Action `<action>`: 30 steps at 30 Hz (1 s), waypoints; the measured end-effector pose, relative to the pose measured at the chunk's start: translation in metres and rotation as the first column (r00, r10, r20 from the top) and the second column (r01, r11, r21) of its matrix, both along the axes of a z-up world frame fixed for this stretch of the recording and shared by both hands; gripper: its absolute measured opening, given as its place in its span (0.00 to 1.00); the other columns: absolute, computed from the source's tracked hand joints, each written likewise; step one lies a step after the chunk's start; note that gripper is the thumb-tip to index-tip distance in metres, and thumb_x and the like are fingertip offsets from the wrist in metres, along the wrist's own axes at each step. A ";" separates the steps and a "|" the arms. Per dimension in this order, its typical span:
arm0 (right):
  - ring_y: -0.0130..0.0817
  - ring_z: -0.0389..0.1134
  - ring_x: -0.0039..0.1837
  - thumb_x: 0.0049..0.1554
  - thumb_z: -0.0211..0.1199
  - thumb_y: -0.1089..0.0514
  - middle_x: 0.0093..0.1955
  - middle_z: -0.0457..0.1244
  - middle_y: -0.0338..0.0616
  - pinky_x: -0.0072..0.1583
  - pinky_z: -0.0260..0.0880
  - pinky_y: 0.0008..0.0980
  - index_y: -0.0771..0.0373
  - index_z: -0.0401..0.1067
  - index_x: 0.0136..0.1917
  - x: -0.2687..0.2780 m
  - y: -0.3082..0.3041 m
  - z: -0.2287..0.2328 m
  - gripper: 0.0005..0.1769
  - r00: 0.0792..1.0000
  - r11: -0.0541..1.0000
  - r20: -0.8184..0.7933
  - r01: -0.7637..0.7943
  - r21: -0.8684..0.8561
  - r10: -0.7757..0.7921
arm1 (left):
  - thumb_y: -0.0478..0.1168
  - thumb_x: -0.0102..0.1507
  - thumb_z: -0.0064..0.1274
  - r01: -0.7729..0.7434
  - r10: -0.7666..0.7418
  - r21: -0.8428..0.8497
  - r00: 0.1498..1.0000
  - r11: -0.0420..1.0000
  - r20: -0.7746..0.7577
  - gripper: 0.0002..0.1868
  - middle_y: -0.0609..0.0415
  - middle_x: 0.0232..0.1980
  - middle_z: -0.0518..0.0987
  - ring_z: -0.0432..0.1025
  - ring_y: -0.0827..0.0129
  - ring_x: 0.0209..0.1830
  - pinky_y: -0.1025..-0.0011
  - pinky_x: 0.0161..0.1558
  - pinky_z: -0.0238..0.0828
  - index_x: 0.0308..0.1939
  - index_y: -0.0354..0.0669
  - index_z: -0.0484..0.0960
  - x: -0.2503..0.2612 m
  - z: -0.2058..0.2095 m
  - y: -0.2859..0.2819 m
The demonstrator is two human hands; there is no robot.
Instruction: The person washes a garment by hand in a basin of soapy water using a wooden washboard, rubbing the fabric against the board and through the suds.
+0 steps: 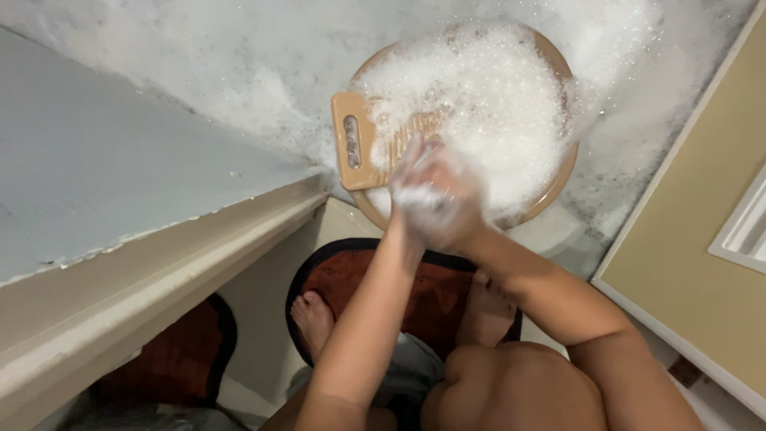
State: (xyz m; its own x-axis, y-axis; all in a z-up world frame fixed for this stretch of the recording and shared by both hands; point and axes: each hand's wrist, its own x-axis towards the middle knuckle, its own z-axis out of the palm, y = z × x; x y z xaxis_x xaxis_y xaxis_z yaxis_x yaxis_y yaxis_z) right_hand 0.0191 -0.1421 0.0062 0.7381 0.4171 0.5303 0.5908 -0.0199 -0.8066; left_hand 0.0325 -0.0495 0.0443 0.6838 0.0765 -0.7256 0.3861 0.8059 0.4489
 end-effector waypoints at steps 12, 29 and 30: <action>0.38 0.69 0.55 0.63 0.64 0.56 0.54 0.66 0.50 0.57 0.71 0.40 0.64 0.69 0.61 0.008 -0.018 -0.045 0.15 0.994 0.901 -0.001 0.097 -0.423 -0.107 | 0.33 0.65 0.41 0.112 -0.111 0.023 0.992 0.993 -0.062 0.14 0.51 0.38 0.79 0.75 0.68 0.28 0.71 0.26 0.75 0.53 0.37 0.77 -0.007 -0.036 0.012; 0.29 0.67 0.54 0.57 0.70 0.62 0.55 0.63 0.43 0.54 0.72 0.27 0.67 0.60 0.61 0.018 -0.018 0.053 0.25 0.783 0.977 -0.607 0.208 0.053 -0.134 | 0.26 0.65 0.46 0.173 -0.268 0.386 0.940 0.906 0.209 0.24 0.44 0.64 0.78 0.78 0.64 0.59 0.68 0.59 0.76 0.66 0.35 0.75 -0.005 0.053 0.031; 0.30 0.67 0.51 0.56 0.69 0.62 0.51 0.64 0.44 0.52 0.71 0.27 0.68 0.65 0.60 0.020 -0.018 0.060 0.21 0.761 0.976 -0.618 0.213 -0.052 -0.199 | 0.26 0.63 0.49 0.180 -0.300 0.475 0.935 0.861 0.191 0.24 0.42 0.63 0.79 0.78 0.64 0.57 0.69 0.59 0.78 0.65 0.37 0.76 -0.008 0.057 0.028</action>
State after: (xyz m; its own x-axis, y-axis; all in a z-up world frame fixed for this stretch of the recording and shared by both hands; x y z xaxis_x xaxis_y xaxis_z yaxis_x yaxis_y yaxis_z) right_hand 0.0393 -0.1604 0.0666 0.9755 0.2110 -0.0618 -0.0496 -0.0627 -0.9968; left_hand 0.0248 -0.0213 0.1012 0.8756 0.1581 -0.4565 0.3678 0.3943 0.8421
